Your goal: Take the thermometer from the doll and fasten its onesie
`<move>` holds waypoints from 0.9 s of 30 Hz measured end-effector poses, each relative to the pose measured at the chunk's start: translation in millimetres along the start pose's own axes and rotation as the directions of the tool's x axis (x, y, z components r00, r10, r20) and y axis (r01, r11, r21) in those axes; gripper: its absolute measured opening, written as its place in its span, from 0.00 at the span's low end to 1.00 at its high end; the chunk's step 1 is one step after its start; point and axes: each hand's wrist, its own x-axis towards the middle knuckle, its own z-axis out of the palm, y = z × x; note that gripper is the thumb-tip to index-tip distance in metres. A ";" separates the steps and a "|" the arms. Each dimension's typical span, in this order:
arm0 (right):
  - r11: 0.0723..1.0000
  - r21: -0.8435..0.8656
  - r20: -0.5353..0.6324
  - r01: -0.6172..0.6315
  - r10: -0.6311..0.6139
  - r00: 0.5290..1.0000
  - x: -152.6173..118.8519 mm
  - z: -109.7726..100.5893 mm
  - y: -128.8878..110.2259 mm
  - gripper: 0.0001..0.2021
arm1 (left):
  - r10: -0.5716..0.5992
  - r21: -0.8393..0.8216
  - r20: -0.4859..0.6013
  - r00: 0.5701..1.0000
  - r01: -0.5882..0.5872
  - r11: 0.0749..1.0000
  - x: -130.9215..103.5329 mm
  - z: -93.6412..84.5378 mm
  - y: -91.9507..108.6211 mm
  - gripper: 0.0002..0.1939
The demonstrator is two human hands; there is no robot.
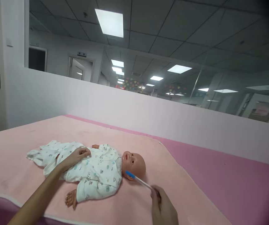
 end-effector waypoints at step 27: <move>0.765 0.543 -0.046 0.347 -0.386 0.922 46.4 155.8 -74.0 0.12 | 0.097 -0.439 0.028 0.995 -0.074 0.895 27.0 34.3 9.8 0.15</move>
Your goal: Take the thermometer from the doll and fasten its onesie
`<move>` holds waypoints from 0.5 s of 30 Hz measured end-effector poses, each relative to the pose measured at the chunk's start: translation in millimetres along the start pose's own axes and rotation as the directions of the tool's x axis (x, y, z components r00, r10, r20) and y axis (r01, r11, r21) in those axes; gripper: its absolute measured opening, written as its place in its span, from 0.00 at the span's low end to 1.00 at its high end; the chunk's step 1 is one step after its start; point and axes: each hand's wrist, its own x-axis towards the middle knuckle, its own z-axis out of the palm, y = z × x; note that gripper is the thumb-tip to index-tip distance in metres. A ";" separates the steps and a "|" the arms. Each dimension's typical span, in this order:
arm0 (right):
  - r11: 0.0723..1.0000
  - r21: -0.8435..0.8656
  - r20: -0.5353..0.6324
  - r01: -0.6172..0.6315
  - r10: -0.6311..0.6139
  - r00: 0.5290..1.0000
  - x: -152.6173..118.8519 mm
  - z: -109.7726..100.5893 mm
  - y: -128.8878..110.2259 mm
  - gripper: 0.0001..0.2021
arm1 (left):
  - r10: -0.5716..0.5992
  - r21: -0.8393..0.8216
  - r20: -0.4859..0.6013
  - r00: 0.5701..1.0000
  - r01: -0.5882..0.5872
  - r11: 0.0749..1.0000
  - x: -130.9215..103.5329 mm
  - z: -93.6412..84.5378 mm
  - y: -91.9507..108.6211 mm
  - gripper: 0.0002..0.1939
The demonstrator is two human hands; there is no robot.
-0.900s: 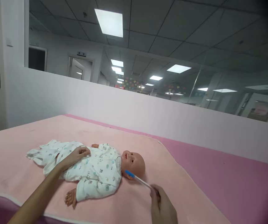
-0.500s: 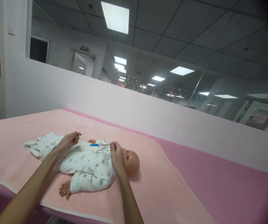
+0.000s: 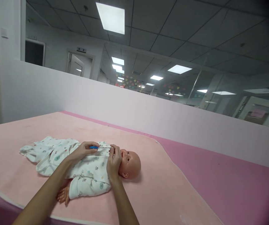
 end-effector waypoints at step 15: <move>0.995 0.040 -0.126 0.096 -0.091 0.988 -11.2 4.5 -1.6 0.10 | -0.054 -0.602 -0.127 0.990 -0.033 0.798 -0.3 -6.6 -9.1 0.17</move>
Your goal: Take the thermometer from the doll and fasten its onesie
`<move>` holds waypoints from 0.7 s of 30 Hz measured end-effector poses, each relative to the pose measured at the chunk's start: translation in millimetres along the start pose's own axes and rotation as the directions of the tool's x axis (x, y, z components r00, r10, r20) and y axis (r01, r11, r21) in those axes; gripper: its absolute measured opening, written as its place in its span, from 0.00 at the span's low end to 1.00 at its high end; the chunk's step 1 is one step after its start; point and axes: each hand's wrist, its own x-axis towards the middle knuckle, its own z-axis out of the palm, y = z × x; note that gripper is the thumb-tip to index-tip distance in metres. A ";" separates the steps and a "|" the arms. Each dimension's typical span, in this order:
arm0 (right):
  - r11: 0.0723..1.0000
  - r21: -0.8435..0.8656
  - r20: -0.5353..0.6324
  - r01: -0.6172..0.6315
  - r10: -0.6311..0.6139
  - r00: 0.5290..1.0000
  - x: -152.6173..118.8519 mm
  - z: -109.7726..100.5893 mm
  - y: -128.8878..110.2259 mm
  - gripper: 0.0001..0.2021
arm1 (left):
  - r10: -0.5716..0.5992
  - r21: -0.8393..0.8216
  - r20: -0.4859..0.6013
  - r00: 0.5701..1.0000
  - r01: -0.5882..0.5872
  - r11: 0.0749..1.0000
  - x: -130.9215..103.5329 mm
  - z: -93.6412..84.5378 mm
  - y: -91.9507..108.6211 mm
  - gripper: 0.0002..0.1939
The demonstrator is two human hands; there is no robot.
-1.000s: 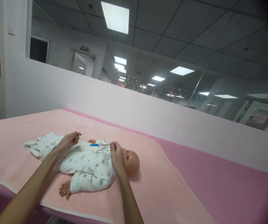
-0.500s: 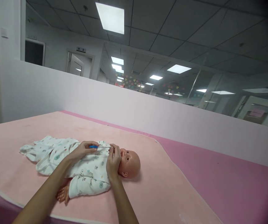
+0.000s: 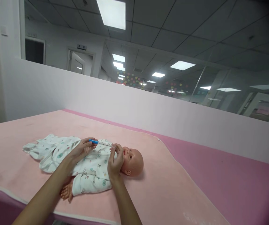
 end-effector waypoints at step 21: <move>0.998 -0.031 -0.123 0.059 -0.063 0.990 -0.2 -6.3 1.6 0.08 | -0.126 0.235 0.185 0.975 0.080 0.969 -5.4 -3.5 1.8 0.23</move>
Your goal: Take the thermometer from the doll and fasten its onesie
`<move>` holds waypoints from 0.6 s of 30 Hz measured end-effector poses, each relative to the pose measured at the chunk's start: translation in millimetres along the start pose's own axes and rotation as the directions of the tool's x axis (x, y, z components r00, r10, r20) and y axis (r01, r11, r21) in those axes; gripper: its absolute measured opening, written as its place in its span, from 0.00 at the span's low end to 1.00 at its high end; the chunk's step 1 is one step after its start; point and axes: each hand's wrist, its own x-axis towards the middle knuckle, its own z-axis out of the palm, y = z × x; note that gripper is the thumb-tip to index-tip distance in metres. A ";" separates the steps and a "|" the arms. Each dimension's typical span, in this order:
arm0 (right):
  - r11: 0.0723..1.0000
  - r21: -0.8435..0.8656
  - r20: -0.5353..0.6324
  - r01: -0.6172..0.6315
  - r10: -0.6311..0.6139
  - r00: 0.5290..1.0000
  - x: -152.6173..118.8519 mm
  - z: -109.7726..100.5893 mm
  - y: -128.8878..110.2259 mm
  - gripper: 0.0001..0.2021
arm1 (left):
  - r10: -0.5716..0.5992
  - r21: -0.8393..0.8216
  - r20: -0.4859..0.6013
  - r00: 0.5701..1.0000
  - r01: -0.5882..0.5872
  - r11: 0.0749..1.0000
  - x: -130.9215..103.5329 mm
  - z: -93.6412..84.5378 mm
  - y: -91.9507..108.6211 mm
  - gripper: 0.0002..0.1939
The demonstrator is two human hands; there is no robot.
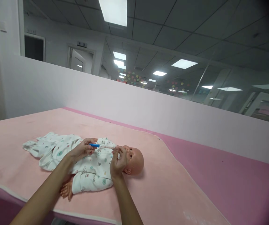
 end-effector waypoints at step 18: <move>0.715 0.143 0.712 -0.684 0.406 0.573 59.0 -2.8 -52.7 0.16 | -0.050 0.304 -0.017 0.999 0.053 0.951 5.3 12.1 -4.3 0.14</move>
